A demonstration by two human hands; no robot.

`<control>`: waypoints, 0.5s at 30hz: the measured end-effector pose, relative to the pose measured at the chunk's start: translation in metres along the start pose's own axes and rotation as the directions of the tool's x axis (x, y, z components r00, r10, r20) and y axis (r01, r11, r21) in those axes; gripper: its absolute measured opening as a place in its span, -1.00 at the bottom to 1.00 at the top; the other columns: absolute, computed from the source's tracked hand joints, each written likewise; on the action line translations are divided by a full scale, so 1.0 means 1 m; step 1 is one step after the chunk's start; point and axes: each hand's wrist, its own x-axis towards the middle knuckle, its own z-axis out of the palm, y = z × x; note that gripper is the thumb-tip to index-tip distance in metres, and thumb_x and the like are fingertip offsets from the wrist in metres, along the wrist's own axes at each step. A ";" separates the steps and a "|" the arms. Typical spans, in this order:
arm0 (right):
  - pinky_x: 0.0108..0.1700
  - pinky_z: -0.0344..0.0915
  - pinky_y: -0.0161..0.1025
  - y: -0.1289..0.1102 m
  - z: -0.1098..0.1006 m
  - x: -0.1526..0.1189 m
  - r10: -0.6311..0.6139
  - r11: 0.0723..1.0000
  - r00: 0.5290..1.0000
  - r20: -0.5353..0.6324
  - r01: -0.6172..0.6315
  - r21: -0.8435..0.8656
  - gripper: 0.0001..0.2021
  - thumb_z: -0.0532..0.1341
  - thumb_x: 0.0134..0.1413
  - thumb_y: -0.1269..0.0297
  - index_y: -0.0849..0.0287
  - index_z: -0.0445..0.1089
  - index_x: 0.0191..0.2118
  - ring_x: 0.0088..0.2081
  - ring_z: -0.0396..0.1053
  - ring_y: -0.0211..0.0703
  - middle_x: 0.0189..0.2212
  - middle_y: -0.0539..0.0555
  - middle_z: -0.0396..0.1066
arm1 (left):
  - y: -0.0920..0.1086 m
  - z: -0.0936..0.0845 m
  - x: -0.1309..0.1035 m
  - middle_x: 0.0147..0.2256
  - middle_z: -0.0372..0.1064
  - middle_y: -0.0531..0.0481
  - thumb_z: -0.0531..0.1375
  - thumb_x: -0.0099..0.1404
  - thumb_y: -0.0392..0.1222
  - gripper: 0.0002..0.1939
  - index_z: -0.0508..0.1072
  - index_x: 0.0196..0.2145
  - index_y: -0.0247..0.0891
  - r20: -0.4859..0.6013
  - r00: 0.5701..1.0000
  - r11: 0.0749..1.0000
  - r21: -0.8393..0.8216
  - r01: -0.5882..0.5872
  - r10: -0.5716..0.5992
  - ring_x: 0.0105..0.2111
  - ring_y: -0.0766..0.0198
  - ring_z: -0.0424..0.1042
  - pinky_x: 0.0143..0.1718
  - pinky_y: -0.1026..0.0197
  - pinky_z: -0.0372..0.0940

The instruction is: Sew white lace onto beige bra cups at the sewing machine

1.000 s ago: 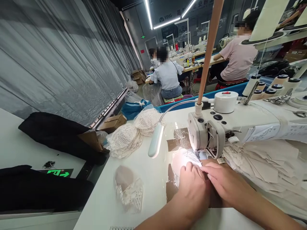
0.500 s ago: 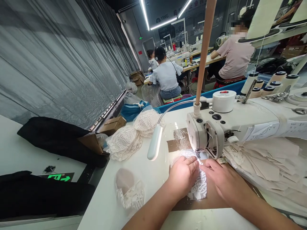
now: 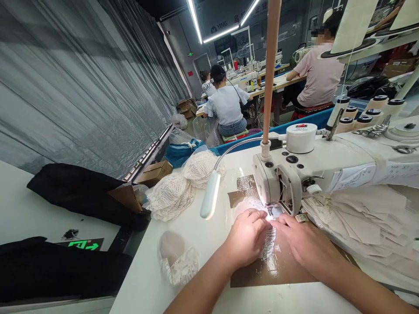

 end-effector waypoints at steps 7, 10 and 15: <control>-0.44 0.24 -0.20 0.003 -0.016 0.003 0.192 0.972 0.960 0.204 -0.214 0.092 -0.53 -0.07 0.11 0.53 0.14 0.38 0.06 -0.47 0.43 -0.10 -0.24 0.12 0.54 | 0.036 -0.046 -0.036 -0.38 0.45 0.00 0.26 0.11 -0.26 -0.90 0.49 -0.35 -0.20 0.412 0.908 0.973 -0.230 0.030 0.070 -0.32 0.17 0.44 -0.22 0.21 0.31; -0.40 0.27 -0.19 0.004 -0.016 0.004 0.191 0.967 0.959 0.211 -0.221 0.128 -0.53 -0.07 0.11 0.51 0.14 0.34 0.09 -0.43 0.46 -0.08 -0.23 0.13 0.53 | 0.046 -0.063 -0.032 -0.32 0.48 -0.01 0.24 0.22 -0.14 -0.81 0.52 -0.20 -0.19 0.489 0.867 0.929 -0.357 0.100 0.095 -0.33 0.21 0.46 -0.30 0.28 0.31; -0.43 0.20 -0.26 0.008 -0.004 -0.003 0.059 0.982 0.996 0.065 -0.070 0.177 -0.61 -0.09 0.16 0.48 0.07 0.39 -0.07 -0.41 0.42 -0.16 -0.21 0.08 0.47 | 0.036 -0.053 -0.004 -0.35 0.45 -0.06 0.06 0.34 -0.25 -0.79 0.51 -0.26 -0.26 0.240 0.971 0.961 -0.269 0.065 0.001 -0.34 0.24 0.42 -0.28 0.26 0.33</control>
